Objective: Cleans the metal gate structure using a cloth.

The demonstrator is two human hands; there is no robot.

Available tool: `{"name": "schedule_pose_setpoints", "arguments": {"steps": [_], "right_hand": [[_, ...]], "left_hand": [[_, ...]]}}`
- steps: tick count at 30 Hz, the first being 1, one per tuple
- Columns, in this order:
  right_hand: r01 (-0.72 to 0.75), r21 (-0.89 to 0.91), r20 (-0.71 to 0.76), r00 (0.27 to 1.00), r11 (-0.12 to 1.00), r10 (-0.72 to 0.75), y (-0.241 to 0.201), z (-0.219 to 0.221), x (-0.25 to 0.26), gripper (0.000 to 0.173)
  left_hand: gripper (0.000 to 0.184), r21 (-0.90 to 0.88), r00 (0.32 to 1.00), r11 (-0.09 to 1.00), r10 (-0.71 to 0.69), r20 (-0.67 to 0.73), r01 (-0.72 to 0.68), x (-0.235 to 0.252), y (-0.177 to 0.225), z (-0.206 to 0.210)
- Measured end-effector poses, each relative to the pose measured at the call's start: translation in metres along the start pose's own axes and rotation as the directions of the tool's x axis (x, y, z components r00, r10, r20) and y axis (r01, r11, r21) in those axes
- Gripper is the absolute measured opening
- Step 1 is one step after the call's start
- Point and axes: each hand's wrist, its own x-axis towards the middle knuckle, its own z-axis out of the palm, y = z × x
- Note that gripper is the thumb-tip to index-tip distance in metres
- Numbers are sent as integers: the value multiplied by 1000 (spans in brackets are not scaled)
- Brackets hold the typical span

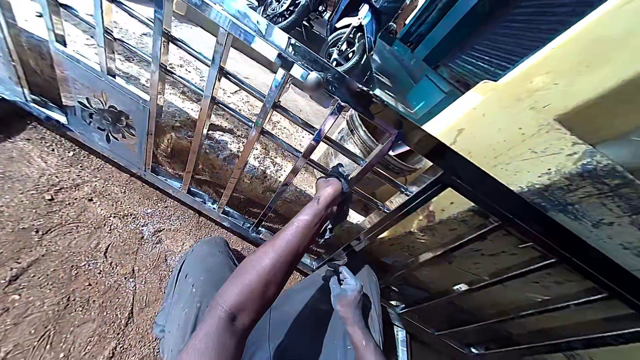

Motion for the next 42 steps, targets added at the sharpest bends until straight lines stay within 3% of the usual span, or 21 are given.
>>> {"name": "schedule_pose_setpoints", "arguments": {"steps": [2,3,5,10,13,14,17,18,20,22,23,25,28,30,34,36,38,40,42], "right_hand": [[-34,36,-18,999,999,35,-1,-3,-2,24],[-27,60,-33,999,998,29,-1,-5,-3,24],[6,105,-63,998,994,1,1,-5,-5,26],[80,141,-101,993,987,-66,3,-4,-7,24],[10,248,-61,998,969,5,-2,-11,-4,22],[-22,273,-51,998,962,37,-6,-11,2,22],[-37,279,-70,996,960,59,-32,-5,32,29],[-40,273,-44,998,961,54,-47,-2,43,38],[-92,355,90,994,930,64,-77,5,59,56],[-128,459,140,988,879,70,-91,14,57,38],[-153,506,173,982,849,74,-97,16,54,23],[-199,581,242,968,789,65,-98,19,59,17],[-331,513,232,942,792,243,-106,15,76,22],[-428,453,358,891,782,280,-107,-6,89,31],[-424,277,637,753,862,166,-100,-44,108,42],[-340,92,724,668,936,171,-99,-58,113,33],[-247,-8,720,671,969,177,-101,-67,117,20],[-252,170,649,756,953,84,-102,-70,115,16],[-302,579,497,867,757,-34,-102,-58,111,16]], "left_hand": [[27,-388,989,921,-80,-124,26,2,14,12],[26,-497,983,868,-72,-167,-21,4,19,12],[25,-521,969,837,37,-246,-164,8,25,2],[20,-286,918,895,252,-306,-342,22,5,-8],[14,-17,865,880,464,-191,-475,25,-15,-28],[13,115,874,881,470,-122,-458,21,-17,-38],[16,483,950,824,308,59,-297,-8,-33,-64],[16,493,947,813,309,85,-309,-25,-43,-66],[20,331,920,859,366,137,-391,-67,-50,-62],[23,88,895,897,415,166,-433,-97,-44,-56],[26,61,879,885,446,168,-461,-102,-43,-57],[37,244,861,827,499,97,-507,-98,-42,-68],[50,624,816,668,572,-84,-404,-79,-35,-101],[47,702,795,642,579,-179,-309,-68,-32,-125],[42,515,788,785,539,-296,-344,-52,-24,-143],[41,328,829,869,468,-306,-370,-54,-18,-142],[35,192,877,926,372,-303,-326,-59,-12,-139],[29,112,922,962,270,-278,-248,-65,-12,-137],[25,83,947,974,226,-229,-213,-71,-13,-130]]}}
